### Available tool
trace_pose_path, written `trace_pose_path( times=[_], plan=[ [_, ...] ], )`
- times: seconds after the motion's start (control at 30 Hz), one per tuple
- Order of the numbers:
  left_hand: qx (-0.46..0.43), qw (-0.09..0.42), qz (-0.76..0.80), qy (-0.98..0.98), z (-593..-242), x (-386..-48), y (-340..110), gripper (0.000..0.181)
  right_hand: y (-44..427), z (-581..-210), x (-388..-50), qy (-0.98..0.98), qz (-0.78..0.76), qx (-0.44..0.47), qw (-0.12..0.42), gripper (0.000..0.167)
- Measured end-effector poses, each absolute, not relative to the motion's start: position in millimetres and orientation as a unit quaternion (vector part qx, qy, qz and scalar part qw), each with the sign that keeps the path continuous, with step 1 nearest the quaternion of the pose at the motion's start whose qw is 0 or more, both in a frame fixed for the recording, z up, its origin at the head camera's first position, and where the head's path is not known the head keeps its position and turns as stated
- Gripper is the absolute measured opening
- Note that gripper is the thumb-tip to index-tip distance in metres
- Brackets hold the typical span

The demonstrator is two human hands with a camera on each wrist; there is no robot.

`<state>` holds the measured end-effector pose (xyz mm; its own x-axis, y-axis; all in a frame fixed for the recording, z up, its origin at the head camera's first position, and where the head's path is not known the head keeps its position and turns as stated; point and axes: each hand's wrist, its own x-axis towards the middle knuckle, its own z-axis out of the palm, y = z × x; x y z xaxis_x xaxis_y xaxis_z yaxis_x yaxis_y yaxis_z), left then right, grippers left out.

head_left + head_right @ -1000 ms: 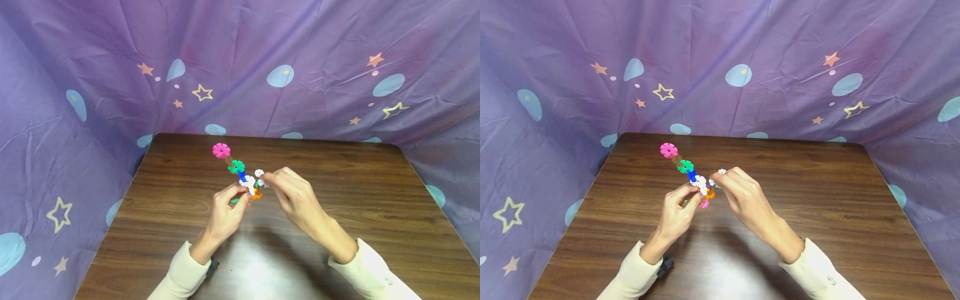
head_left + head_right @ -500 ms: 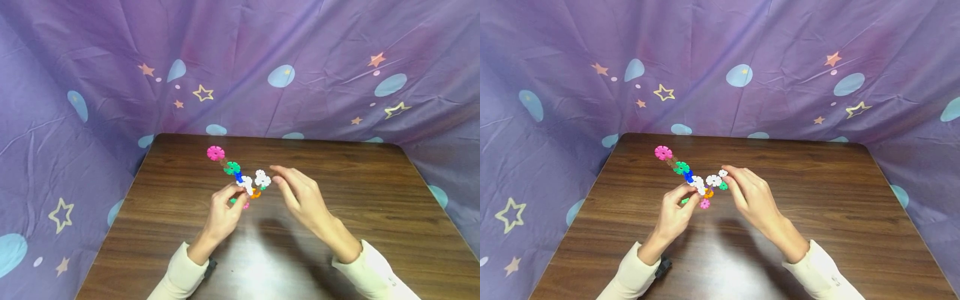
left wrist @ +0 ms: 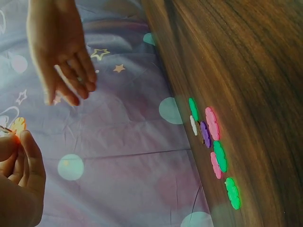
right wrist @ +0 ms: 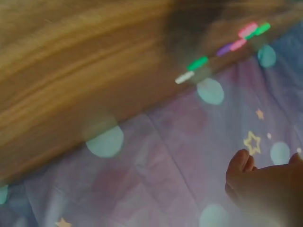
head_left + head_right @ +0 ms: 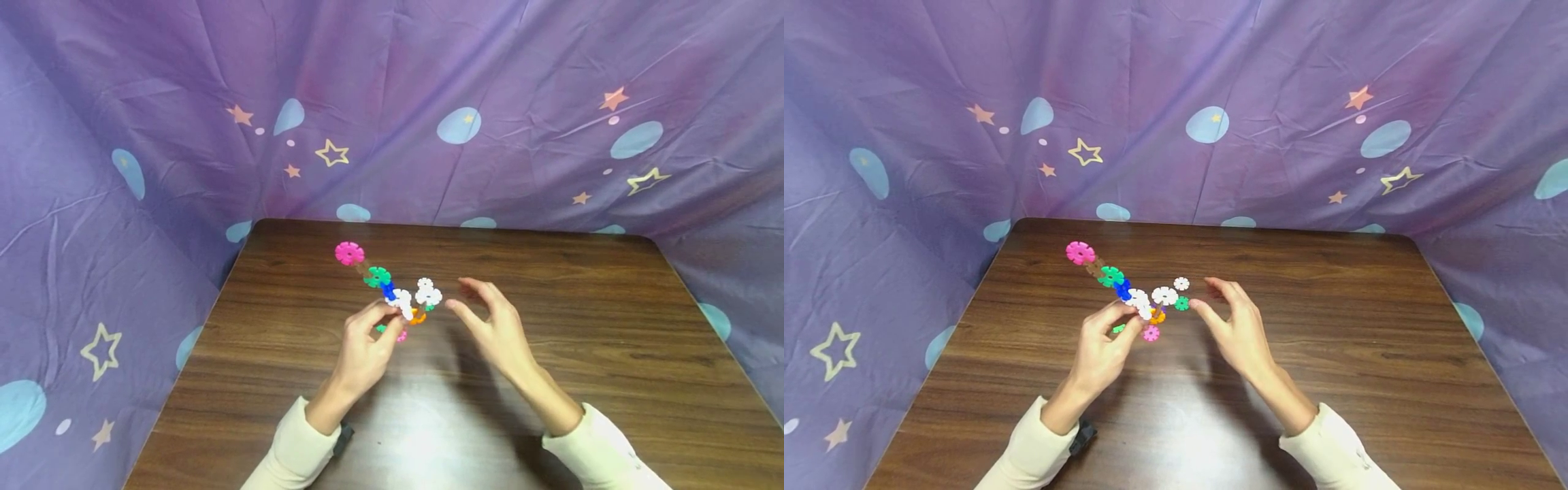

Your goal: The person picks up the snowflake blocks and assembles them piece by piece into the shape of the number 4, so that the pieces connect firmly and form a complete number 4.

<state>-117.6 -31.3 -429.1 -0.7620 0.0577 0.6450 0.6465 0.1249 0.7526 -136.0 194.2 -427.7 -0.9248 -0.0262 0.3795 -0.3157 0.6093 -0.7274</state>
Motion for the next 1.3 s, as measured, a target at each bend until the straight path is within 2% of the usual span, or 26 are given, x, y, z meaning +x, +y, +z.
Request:
trace_pose_path(
  times=[0.13, 0.5, 0.8, 1.07, 1.3],
  plan=[
    [-0.249, 0.238, -0.611, -0.712, -429.9, -117.6, -31.9, 0.008, 197.0, -442.9, -139.6, -0.894, 0.409, 0.108, 0.15, 0.056],
    [-0.258, 0.228, -0.613, -0.711, -429.6, -117.1, -32.6, 0.009, 201.6, -482.0, -148.4, -0.917, 0.364, 0.122, 0.107, 0.063],
    [-0.255, 0.228, -0.606, -0.718, -428.3, -117.0, -33.2, 0.009, 201.9, -493.2, -162.5, -0.923, 0.358, 0.107, 0.091, 0.052],
    [-0.258, 0.22, -0.61, -0.716, -428.7, -117.4, -35.1, 0.01, 194.7, -502.1, -177.7, -0.929, 0.36, 0.08, 0.043, 0.048],
    [-0.26, 0.228, -0.598, -0.724, -430.2, -118.6, -36.2, 0.009, 184.7, -508.6, -186.7, -0.931, 0.356, 0.071, 0.039, 0.034]
  ],
)
